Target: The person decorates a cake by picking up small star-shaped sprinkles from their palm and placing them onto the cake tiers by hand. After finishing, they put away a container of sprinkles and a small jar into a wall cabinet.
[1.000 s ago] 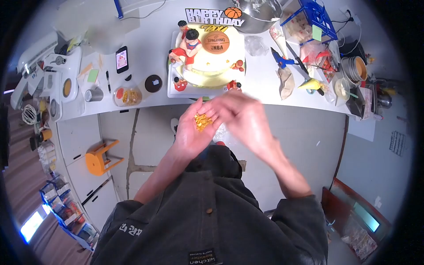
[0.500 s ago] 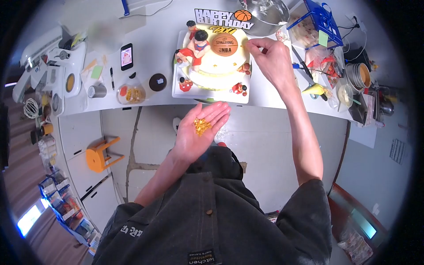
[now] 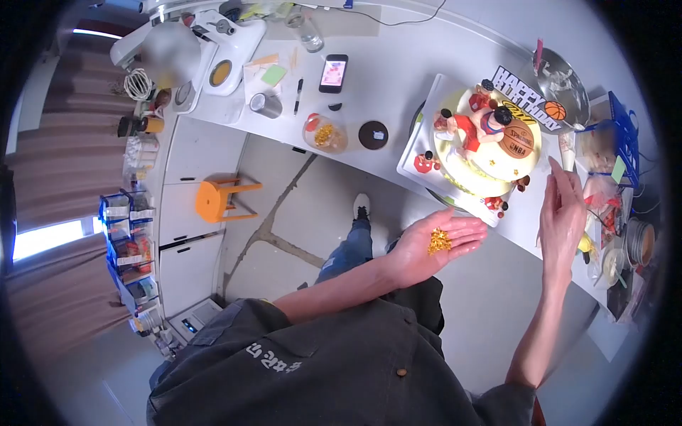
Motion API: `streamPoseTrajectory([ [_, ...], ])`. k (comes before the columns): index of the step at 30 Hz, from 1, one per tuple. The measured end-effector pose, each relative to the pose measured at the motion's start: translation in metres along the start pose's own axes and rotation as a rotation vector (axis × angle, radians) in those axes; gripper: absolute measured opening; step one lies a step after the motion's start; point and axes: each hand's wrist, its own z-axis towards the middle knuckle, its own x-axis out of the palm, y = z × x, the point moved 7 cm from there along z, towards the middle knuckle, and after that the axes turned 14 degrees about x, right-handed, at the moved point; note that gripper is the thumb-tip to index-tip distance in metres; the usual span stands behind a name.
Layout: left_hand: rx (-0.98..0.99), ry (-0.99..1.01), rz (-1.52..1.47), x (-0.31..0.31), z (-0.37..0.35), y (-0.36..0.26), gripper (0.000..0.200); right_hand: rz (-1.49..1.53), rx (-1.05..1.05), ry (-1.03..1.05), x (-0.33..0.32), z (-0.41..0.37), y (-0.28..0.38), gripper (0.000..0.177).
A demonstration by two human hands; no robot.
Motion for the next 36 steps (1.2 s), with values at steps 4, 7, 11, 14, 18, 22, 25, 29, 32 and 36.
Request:
streamPoseTrajectory([
  [4, -0.003, -0.009, 0.009, -0.002, -0.003, -0.002, 0.060, -0.010, -0.063, -0.016, 0.011, 0.009, -0.008, 0.029],
  [7, 0.011, -0.015, 0.009, -0.005, -0.006, -0.008, 0.061, 0.012, -0.071, -0.020, 0.017, 0.012, -0.009, 0.030],
  [11, 0.015, -0.051, -0.004, -0.006, -0.007, -0.013, 0.062, 0.007, -0.058, -0.039, 0.018, 0.014, -0.010, 0.030],
  [14, 0.012, -0.043, 0.000, -0.006, -0.007, -0.013, 0.062, 0.014, -0.042, -0.038, 0.017, 0.012, -0.010, 0.029],
  [18, 0.024, -0.049, 0.042, -0.009, -0.007, -0.014, 0.061, 0.023, -0.103, -0.053, 0.016, 0.011, -0.010, 0.033],
  [22, -0.007, -0.101, 0.024, -0.007, -0.007, -0.013, 0.063, -0.010, -0.107, -0.078, 0.012, 0.010, -0.012, 0.037],
  [25, 0.012, -0.134, 0.064, -0.007, -0.008, -0.015, 0.064, -0.006, -0.118, -0.126, 0.002, 0.006, -0.003, 0.035],
  [29, 0.014, -0.107, 0.079, 0.000, -0.011, -0.015, 0.064, -0.019, -0.092, -0.096, 0.008, 0.007, -0.006, 0.033],
  [32, 0.017, -0.112, 0.073, -0.001, -0.011, -0.016, 0.063, -0.016, -0.110, -0.100, 0.012, 0.006, -0.005, 0.036],
  [36, 0.023, -0.125, 0.074, -0.002, -0.011, -0.015, 0.063, -0.040, -0.130, -0.098, 0.014, 0.007, -0.002, 0.039],
])
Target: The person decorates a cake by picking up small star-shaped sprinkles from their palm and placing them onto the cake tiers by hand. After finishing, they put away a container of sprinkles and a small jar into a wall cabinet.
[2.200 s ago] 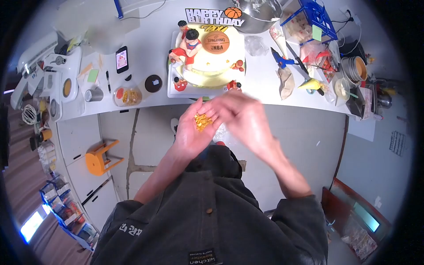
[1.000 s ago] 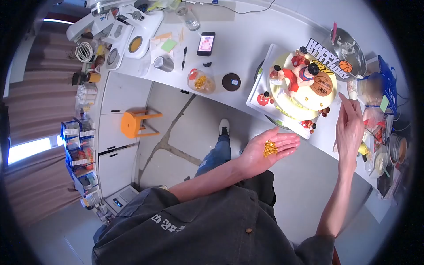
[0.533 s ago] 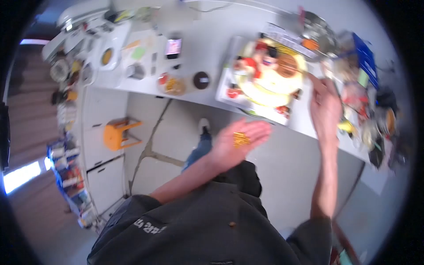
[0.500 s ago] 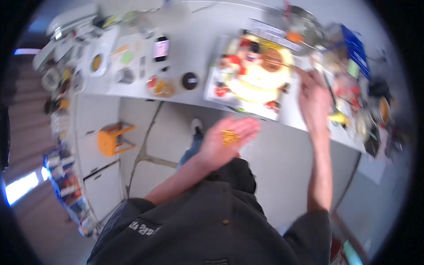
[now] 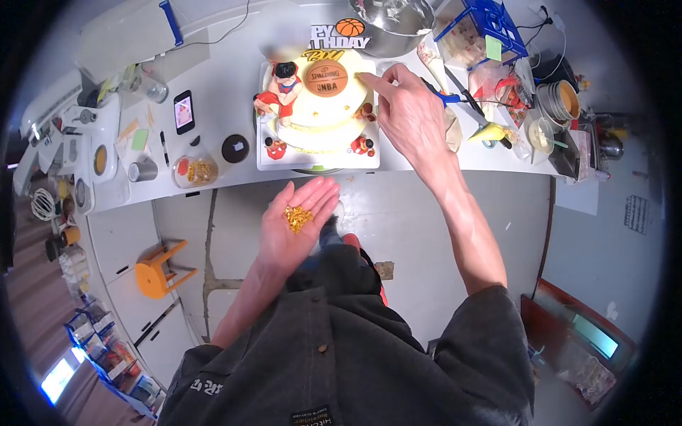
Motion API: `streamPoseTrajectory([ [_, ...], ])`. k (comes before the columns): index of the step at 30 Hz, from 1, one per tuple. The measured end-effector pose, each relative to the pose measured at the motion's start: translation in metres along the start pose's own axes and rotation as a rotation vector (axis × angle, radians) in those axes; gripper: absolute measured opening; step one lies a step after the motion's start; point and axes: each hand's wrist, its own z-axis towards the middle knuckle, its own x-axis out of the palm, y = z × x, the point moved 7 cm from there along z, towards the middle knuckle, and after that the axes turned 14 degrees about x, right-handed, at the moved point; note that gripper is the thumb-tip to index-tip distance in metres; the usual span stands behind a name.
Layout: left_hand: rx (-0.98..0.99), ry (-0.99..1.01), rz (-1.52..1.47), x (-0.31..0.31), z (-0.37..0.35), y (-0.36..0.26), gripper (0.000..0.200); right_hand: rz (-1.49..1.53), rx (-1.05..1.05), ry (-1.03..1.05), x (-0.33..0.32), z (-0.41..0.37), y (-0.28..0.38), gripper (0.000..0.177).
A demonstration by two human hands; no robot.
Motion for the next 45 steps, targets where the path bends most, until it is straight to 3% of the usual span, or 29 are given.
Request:
streamPoseTrajectory([
  [25, 0.015, 0.022, -0.013, 0.001, -0.003, 0.002, 0.066, -0.009, -0.039, -0.023, -0.003, -0.007, 0.003, 0.036],
  [28, 0.010, 0.040, -0.013, 0.003, -0.002, 0.002, 0.065, 0.092, 0.009, 0.021, -0.016, -0.016, 0.012, 0.031],
  [33, 0.012, -0.049, -0.007, 0.004, 0.001, 0.006, 0.060, 0.385, -0.134, 0.460, -0.005, -0.085, 0.058, 0.024],
  [35, -0.003, 0.069, 0.002, 0.002, 0.006, 0.009, 0.056, 0.398, -0.249, 0.432, 0.005, -0.109, 0.082, 0.022],
  [39, -0.007, 0.189, 0.063, 0.004, 0.011, 0.012, 0.052, 0.288, -0.248, 0.480, 0.029, -0.127, 0.084, 0.022],
  [45, 0.005, 0.182, 0.052, 0.001, 0.011, 0.013, 0.052, 0.354, -0.237, 0.444, 0.026, -0.128, 0.082, 0.025],
])
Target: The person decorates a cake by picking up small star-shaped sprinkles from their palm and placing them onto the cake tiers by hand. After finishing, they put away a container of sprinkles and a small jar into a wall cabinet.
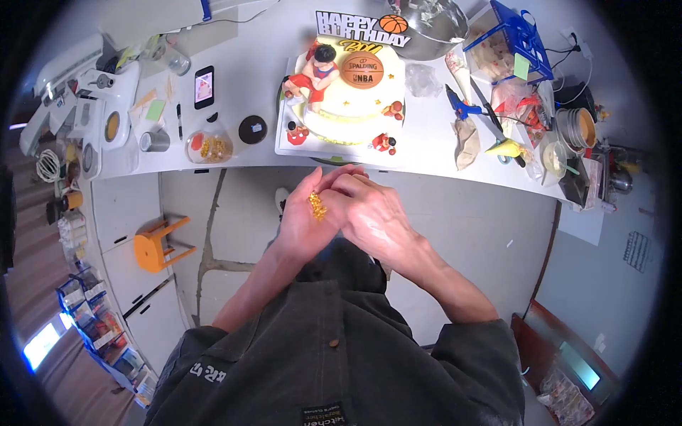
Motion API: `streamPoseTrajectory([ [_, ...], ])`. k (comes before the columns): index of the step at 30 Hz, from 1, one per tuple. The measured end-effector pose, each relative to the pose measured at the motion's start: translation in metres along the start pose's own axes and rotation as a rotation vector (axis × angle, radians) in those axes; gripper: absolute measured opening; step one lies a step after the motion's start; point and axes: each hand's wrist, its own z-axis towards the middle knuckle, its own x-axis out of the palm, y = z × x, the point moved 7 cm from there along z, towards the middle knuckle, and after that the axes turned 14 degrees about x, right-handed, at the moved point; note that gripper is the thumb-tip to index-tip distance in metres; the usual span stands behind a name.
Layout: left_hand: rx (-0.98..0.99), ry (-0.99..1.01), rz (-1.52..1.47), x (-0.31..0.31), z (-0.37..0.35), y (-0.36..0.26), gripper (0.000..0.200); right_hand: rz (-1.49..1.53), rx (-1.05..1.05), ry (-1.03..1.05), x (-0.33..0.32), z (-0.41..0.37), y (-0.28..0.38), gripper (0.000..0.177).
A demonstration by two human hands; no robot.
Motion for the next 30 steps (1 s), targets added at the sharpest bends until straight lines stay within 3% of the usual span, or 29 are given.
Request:
streamPoseTrajectory([
  [2, 0.010, -0.059, -0.033, -0.011, -0.001, 0.002, 0.053, 0.092, -0.020, -0.049, -0.010, 0.002, 0.001, 0.023],
  [6, 0.003, -0.188, -0.052, -0.001, -0.006, -0.004, 0.055, 0.163, 0.287, -0.155, -0.055, 0.024, -0.031, 0.013],
  [10, 0.003, -0.188, -0.079, 0.001, -0.007, -0.004, 0.059, 0.171, 0.403, -0.465, -0.112, 0.060, -0.092, 0.022],
  [12, -0.002, -0.192, -0.076, 0.001, -0.008, -0.003, 0.060, 0.129, 0.483, -0.509, -0.126, 0.079, -0.104, 0.025],
  [15, 0.000, -0.192, -0.070, -0.001, -0.009, -0.002, 0.060, 0.179, 0.558, -0.464, -0.126, 0.101, -0.122, 0.027],
  [27, 0.037, -0.188, -0.060, -0.007, -0.012, -0.011, 0.063, 0.161, 0.439, -0.444, -0.110, 0.128, -0.134, 0.027],
  [30, 0.030, -0.179, -0.068, -0.006, -0.011, -0.010, 0.063, 0.125, 0.523, -0.482, -0.118, 0.119, -0.129, 0.028],
])
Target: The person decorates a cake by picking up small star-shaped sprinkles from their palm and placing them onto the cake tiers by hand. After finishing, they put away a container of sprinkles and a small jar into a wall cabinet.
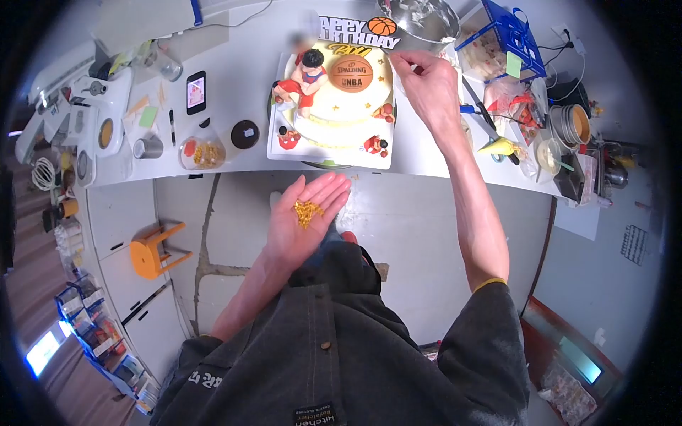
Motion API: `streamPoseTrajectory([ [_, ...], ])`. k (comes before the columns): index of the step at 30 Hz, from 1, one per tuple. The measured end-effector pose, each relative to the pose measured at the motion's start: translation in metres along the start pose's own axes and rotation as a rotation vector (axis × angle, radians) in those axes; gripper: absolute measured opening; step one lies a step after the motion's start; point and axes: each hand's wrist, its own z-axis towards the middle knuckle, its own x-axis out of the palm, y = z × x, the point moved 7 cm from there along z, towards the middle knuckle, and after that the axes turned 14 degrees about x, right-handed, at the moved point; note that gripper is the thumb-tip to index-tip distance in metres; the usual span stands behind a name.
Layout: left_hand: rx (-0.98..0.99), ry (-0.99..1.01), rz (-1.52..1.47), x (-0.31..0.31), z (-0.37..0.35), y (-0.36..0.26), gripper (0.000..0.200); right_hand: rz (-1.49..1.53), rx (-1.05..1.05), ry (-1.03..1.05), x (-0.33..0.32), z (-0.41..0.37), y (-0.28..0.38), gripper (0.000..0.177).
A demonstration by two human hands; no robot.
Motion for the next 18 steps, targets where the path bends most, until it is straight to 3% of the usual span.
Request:
streamPoseTrajectory([
  [6, -0.007, -0.031, -0.014, 0.001, -0.002, -0.001, 0.062, 0.030, -0.184, -0.059, -0.027, -0.046, 0.018, 0.019],
  [9, -0.023, -0.045, -0.041, -0.005, 0.002, 0.003, 0.061, -0.074, -0.337, 0.131, -0.020, -0.104, 0.031, 0.011],
  [11, -0.020, -0.016, -0.076, -0.013, 0.006, 0.008, 0.059, -0.091, -0.316, 0.325, 0.007, -0.153, 0.036, 0.011],
  [13, 0.005, 0.178, -0.135, -0.028, 0.016, 0.018, 0.052, -0.023, -0.405, 0.384, 0.033, -0.191, 0.042, 0.016],
  [18, 0.074, 0.152, -0.019, -0.013, 0.007, 0.009, 0.053, -0.189, -0.501, 0.390, 0.068, -0.222, 0.033, 0.020],
])
